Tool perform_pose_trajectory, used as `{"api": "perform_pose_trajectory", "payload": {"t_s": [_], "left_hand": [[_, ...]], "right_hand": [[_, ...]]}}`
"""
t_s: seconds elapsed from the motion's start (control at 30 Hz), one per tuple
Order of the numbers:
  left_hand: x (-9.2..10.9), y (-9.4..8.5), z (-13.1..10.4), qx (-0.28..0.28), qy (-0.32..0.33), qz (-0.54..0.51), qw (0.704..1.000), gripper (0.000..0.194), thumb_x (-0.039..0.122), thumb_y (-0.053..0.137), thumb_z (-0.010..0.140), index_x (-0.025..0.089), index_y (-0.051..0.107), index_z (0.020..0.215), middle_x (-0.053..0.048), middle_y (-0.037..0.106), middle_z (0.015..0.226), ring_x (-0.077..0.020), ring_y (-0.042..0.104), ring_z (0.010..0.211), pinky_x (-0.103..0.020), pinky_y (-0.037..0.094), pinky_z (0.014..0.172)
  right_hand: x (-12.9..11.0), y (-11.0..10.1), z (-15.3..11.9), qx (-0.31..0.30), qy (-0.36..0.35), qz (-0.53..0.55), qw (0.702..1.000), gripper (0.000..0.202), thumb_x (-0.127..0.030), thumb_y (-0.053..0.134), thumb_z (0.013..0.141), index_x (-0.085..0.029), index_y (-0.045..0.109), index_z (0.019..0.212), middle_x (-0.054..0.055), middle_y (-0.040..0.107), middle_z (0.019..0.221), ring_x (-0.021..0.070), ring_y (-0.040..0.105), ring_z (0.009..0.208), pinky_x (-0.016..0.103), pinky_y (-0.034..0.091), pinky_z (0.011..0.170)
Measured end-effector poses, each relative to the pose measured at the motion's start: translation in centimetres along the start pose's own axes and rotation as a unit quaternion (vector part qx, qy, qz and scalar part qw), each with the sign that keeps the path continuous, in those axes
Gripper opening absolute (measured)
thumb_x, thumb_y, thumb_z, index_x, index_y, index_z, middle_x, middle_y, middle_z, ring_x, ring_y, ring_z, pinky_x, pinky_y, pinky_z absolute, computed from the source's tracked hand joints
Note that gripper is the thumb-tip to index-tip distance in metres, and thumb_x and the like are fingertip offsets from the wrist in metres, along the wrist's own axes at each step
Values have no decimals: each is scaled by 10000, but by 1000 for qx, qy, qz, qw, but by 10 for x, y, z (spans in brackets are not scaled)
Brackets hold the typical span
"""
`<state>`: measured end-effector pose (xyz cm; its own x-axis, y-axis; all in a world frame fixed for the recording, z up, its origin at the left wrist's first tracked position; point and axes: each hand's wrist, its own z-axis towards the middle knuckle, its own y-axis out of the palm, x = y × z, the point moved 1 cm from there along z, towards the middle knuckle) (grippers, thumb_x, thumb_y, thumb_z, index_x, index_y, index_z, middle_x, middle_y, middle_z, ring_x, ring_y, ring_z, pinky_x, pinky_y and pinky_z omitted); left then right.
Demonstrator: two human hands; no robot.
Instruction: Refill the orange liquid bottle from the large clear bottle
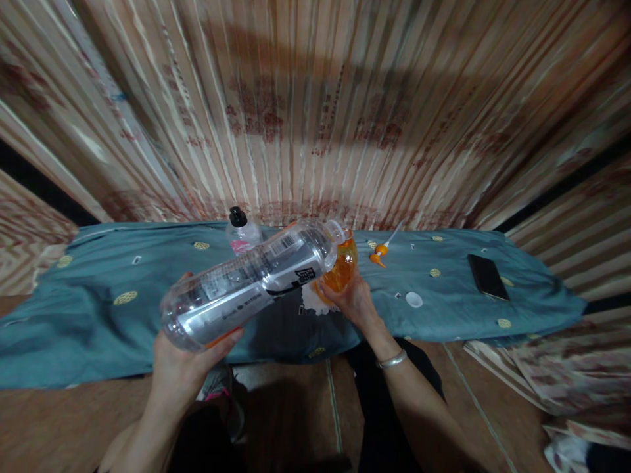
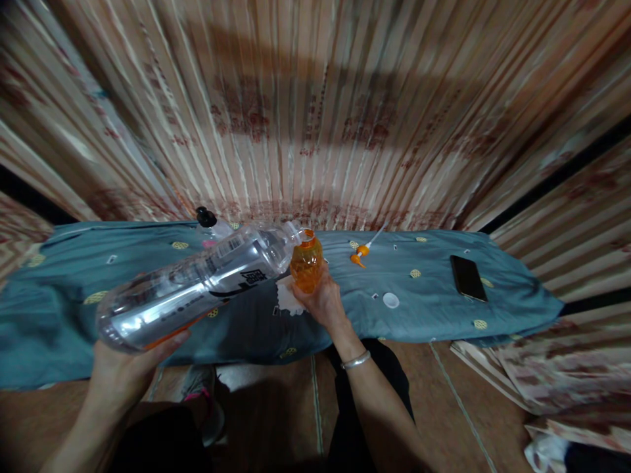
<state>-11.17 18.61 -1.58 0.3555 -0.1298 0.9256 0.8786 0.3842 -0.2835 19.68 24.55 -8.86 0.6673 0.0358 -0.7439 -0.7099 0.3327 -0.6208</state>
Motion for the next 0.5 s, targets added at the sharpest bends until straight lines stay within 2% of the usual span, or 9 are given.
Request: {"api": "perform_pose_trajectory", "payload": {"t_s": [0.1, 0.2, 0.33, 0.4, 0.47, 0.5], "left_hand": [[6, 3, -1, 20, -23, -12, 999, 1061, 443, 928, 413, 137, 601, 1375, -214, 752, 1274, -416, 747, 1110, -659, 542, 1077], [4, 2, 0, 0, -22, -5, 1000, 1037, 441, 934, 452, 152, 595, 1388, -199, 767, 1271, -392, 765, 1089, -615, 583, 1045], [-6, -5, -1, -4, 8, 26, 1000, 1069, 479, 959, 499, 164, 573, 1445, -192, 724, 1388, -401, 710, 1267, -606, 498, 1162], [-6, -5, -1, -11, 14, 23, 1000, 1059, 483, 959, 517, 183, 570, 1456, -163, 757, 1328, -385, 742, 1208, -584, 557, 1109], [2, 1, -2, -19, 16, 19, 1000, 1021, 474, 958, 540, 219, 577, 1453, -114, 796, 1231, -352, 779, 1119, -533, 622, 1027], [8, 6, -1, -9, 22, 21, 999, 1028, 472, 968, 521, 231, 587, 1445, -100, 800, 1217, -354, 774, 1139, -520, 625, 1024]], "right_hand": [[4, 1, 1, -6, -7, 8, 1000, 860, -494, 845, 765, -177, 508, 1490, 142, 820, 1210, 345, 816, 1070, 442, 679, 888], [7, 2, 2, -5, -8, 4, 1000, 848, -501, 851, 761, -164, 526, 1468, 146, 825, 1184, 345, 821, 1052, 425, 682, 866], [7, 2, 1, -7, -11, 0, 1000, 852, -490, 860, 767, -189, 505, 1480, 129, 828, 1175, 331, 824, 1045, 414, 682, 859], [6, 1, 1, -3, -10, -1, 1000, 844, -490, 863, 767, -210, 498, 1475, 109, 828, 1180, 323, 821, 1061, 426, 682, 872], [5, 1, 1, 1, -7, 0, 1000, 831, -491, 861, 767, -213, 503, 1463, 107, 825, 1193, 321, 819, 1070, 429, 681, 879], [5, 1, 1, -1, -6, 1, 1000, 832, -489, 861, 765, -206, 505, 1462, 113, 823, 1197, 322, 820, 1064, 425, 681, 875]]}}
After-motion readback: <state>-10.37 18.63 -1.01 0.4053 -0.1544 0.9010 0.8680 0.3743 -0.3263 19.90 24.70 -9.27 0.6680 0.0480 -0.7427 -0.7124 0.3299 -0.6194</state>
